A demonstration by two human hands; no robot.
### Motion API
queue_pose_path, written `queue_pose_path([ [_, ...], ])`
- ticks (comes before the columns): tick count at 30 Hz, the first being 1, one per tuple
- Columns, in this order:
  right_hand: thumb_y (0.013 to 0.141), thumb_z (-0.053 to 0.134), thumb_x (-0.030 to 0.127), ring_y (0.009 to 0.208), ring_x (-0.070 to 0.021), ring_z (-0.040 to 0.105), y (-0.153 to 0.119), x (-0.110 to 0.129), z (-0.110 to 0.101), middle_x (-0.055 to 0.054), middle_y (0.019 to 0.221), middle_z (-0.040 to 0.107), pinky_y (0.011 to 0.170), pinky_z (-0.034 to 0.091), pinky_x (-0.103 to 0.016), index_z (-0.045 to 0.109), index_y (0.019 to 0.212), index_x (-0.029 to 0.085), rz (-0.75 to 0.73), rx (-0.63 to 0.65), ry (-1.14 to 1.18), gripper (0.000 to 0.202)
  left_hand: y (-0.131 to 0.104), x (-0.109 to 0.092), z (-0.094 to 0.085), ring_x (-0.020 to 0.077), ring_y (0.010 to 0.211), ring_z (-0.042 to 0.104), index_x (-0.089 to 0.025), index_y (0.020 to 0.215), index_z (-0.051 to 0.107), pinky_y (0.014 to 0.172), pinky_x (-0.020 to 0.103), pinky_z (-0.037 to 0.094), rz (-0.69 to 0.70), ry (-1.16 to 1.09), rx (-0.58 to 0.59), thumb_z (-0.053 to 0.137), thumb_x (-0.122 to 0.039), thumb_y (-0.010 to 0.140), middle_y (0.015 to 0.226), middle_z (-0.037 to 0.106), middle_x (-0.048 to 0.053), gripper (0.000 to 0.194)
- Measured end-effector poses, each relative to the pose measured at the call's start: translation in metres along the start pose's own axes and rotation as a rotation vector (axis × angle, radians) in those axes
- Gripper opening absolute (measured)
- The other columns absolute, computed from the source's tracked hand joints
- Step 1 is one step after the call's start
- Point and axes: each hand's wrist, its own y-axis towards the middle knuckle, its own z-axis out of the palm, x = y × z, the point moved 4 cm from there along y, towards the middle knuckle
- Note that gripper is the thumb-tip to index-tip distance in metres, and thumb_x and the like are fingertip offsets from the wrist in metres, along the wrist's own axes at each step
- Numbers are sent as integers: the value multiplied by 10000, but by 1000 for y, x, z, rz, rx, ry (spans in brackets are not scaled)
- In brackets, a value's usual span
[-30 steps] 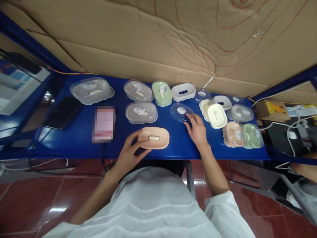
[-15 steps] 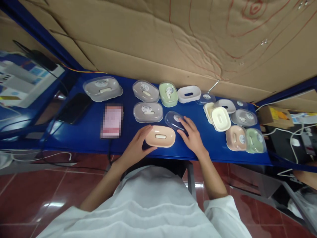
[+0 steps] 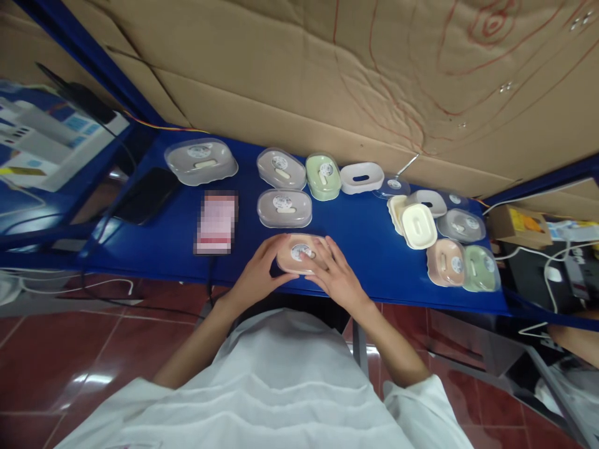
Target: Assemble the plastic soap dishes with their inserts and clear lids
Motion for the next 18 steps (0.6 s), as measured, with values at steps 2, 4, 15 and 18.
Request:
queue_pose_path([
  [2, 1017, 696, 327, 1662, -350, 165, -1, -2, 1, -93, 1751, 328, 1284, 402, -613, 460, 1629, 332, -8, -2, 17, 655, -1, -2, -1, 299, 1508, 492, -315, 1647, 337, 1255, 477, 430, 8, 5, 15, 800, -400, 934, 1601, 486, 136, 854],
  [4, 1026, 684, 321, 1662, -346, 174, -2, -5, 1, -93, 1750, 333, 1278, 406, -620, 443, 1638, 333, -20, -7, 48, 658, -2, -4, -10, 289, 1520, 485, -310, 1652, 327, 1249, 456, 441, 40, 20, 41, 759, -418, 966, 1627, 478, 132, 819],
  [15, 1017, 682, 410, 1608, -365, 336, 56, -62, -38, -37, 1715, 400, 1286, 373, -654, 413, 1645, 413, 1, -370, 27, 683, 92, 77, -192, 387, 1453, 434, -148, 1470, 561, 1229, 620, 357, -191, 564, -308, 601, -467, 1063, 1578, 489, 136, 518],
  [18, 1061, 565, 504, 1630, -352, 281, 114, -89, -28, -68, 1719, 390, 1317, 293, -647, 486, 1612, 336, 90, -336, -17, 582, 126, 93, -182, 352, 1406, 454, -75, 1401, 615, 1219, 629, 354, -158, 561, -228, 553, -435, 1092, 1458, 570, 159, 478],
])
